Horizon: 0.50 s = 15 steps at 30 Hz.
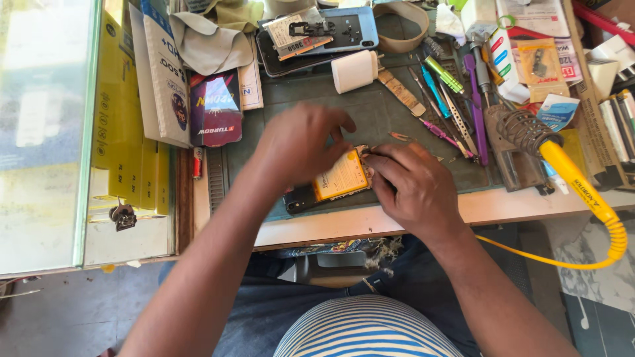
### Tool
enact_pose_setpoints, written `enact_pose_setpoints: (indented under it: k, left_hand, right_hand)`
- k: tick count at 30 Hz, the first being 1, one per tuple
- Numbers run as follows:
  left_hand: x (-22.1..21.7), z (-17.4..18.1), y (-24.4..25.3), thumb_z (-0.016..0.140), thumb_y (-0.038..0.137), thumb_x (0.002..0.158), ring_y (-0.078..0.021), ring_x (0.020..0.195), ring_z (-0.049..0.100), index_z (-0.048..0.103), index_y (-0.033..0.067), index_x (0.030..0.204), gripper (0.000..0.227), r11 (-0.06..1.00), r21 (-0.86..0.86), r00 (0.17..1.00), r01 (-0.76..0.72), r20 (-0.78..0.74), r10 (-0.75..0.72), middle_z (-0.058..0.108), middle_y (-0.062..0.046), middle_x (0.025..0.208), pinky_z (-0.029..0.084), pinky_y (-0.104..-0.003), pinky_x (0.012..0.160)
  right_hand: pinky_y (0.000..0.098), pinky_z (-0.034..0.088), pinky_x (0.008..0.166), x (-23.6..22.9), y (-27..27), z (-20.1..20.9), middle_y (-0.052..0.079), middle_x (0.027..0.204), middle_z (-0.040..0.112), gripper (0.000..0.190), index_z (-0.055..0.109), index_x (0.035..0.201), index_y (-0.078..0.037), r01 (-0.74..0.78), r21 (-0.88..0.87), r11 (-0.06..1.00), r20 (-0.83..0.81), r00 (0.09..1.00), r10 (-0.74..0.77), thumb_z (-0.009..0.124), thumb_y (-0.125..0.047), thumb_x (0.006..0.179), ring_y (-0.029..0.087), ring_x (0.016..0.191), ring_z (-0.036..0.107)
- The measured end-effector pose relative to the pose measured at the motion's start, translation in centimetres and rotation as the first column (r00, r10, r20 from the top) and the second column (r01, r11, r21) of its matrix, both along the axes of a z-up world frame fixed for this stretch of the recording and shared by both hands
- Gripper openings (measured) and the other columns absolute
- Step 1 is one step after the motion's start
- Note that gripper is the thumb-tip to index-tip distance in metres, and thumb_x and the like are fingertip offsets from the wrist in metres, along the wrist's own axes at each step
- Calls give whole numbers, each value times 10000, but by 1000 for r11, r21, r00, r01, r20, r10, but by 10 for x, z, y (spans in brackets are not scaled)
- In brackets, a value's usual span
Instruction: The person is repairing a mobile phone battery. They use a screwdriver to remove screws from the battery casing and then use a soldering iron to work on the battery's internal components.
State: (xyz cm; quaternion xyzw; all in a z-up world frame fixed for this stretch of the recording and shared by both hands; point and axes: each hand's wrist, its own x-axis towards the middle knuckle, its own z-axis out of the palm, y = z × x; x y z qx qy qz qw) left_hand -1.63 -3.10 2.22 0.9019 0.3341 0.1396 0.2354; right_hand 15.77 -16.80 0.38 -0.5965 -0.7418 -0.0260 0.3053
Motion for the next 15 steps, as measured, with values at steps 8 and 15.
enact_pose_setpoints:
  k: [8,15]
  left_hand:
    - [-16,-9,-54,757,435,846,-300,1063,603,683,117,1268,533,965,259,997,41,57,-58,649,-85,1108,466,-465,873]
    - [-15,-11,-59,726,477,870,-282,1102,575,685,114,1228,511,968,249,999,28,35,-38,625,-61,1127,439,-456,904]
  right_hand:
    - [413,568,858,2,0,-4,65,1078,713,183,753,1055,-63,2,-10,1000,-5,1000,-2,742,-70,872,285,1012,682]
    - [419,563,922,3,0,-7,84,1090,720,180,759,1061,-57,-16,7,1000,-38,999,16,741,-93,886,302,1079,686]
